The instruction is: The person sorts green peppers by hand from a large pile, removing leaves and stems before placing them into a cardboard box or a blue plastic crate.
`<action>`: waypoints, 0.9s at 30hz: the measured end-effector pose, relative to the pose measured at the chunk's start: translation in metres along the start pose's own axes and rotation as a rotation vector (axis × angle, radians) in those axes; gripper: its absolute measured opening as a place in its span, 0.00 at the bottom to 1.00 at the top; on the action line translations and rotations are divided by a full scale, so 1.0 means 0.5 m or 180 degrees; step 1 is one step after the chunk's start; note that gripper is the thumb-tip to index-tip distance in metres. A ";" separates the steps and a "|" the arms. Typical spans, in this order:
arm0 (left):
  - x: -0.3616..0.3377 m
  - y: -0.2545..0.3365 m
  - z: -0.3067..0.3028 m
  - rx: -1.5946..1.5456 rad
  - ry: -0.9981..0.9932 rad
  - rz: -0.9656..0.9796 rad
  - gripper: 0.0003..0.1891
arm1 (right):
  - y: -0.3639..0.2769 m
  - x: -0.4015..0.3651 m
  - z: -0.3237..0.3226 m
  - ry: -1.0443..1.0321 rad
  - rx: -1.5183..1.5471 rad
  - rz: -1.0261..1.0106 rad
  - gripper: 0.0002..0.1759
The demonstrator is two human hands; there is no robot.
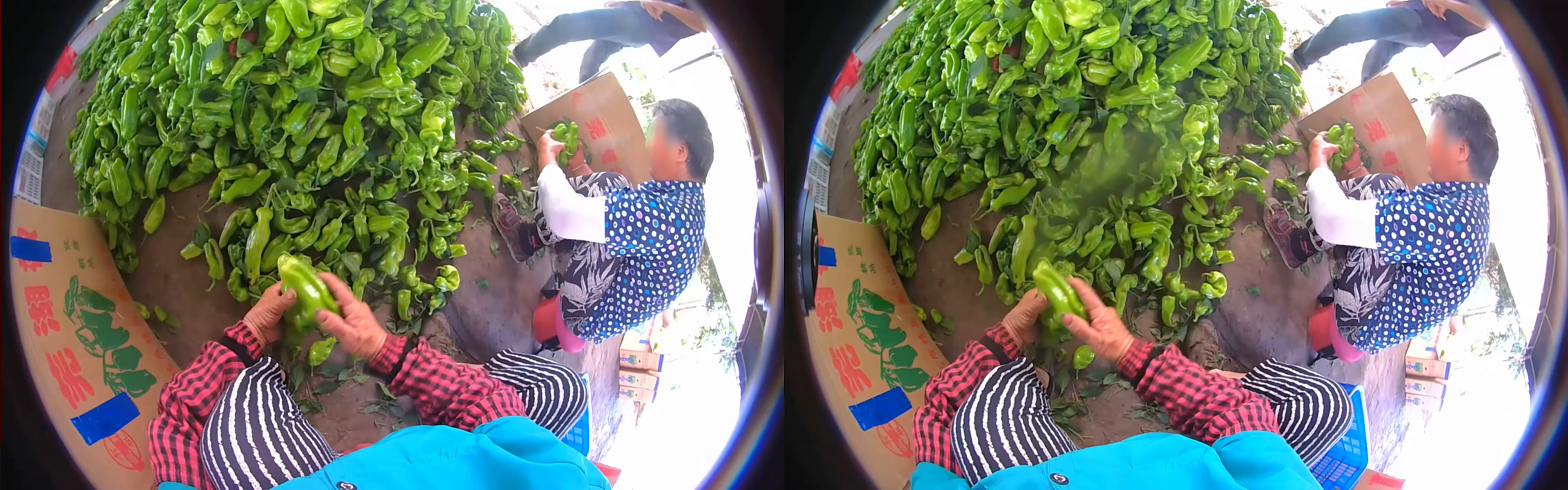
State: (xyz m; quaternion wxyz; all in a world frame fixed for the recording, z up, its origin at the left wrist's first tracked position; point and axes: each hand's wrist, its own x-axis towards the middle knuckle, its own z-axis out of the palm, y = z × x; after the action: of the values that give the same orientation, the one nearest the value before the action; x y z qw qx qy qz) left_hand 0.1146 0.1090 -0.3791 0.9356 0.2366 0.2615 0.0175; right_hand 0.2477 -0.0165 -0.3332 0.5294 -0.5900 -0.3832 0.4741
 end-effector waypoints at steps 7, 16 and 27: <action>-0.020 -0.001 -0.011 0.0063 -0.0174 0.0255 0.39 | -0.070 0.009 -0.008 -0.0500 -0.1731 0.0789 0.33; -0.037 0.011 -0.008 -0.0025 0.0083 0.0202 0.37 | -0.116 0.069 -0.041 -0.1665 -0.2615 0.0208 0.36; -0.071 0.043 0.009 -0.0623 0.0022 0.0610 0.47 | -0.060 0.330 -0.349 0.1830 -0.3886 0.1614 0.50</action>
State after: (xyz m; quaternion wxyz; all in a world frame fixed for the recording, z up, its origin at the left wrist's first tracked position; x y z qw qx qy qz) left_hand 0.0881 0.1205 -0.3491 0.9473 0.1680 0.2380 0.1331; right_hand 0.4598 0.0995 -0.3307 0.0588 -0.9529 -0.2766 0.1095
